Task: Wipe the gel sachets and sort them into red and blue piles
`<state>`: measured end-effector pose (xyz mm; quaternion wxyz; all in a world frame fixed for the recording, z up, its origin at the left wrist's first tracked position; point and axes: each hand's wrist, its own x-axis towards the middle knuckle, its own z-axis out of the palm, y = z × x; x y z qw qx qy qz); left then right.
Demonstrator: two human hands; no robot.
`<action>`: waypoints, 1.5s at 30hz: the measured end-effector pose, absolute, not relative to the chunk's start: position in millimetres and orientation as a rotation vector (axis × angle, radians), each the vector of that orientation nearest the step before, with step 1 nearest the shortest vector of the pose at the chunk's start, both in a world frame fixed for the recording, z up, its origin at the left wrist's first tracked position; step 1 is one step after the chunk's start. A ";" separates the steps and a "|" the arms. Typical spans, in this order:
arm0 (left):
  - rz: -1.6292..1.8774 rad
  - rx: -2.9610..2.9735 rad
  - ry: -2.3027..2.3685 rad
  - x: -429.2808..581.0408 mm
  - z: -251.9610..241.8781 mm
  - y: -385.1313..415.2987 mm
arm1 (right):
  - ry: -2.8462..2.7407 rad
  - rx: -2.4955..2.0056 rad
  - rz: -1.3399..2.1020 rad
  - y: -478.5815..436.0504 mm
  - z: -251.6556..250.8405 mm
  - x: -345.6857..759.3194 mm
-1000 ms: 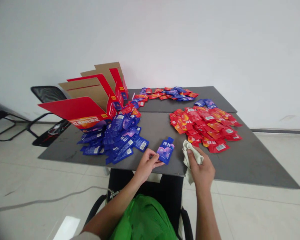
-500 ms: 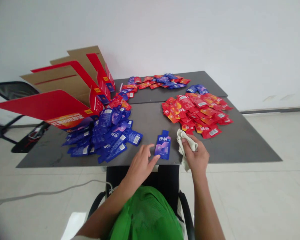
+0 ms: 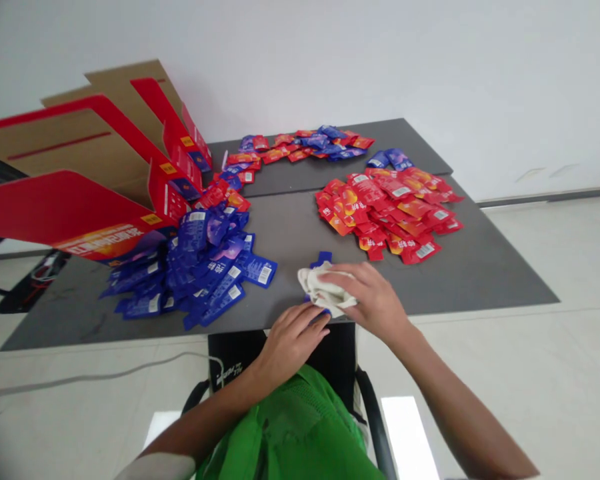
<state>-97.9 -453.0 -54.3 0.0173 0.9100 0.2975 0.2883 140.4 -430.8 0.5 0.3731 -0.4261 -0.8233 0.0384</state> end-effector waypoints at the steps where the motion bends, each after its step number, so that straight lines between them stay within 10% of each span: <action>1: 0.877 2.825 0.935 -98.9 -55.5 -454.1 | -2.253 -1.040 0.124 -430.0 -2.1 137.3; 14: 0.841 2.875 0.943 -103.6 -57.7 -453.9 | -2.428 -1.274 -0.143 -325.9 -3.8 149.3; 45: 0.868 2.722 0.953 -99.6 -51.6 -454.3 | -2.483 -1.145 0.163 -435.1 -11.2 130.0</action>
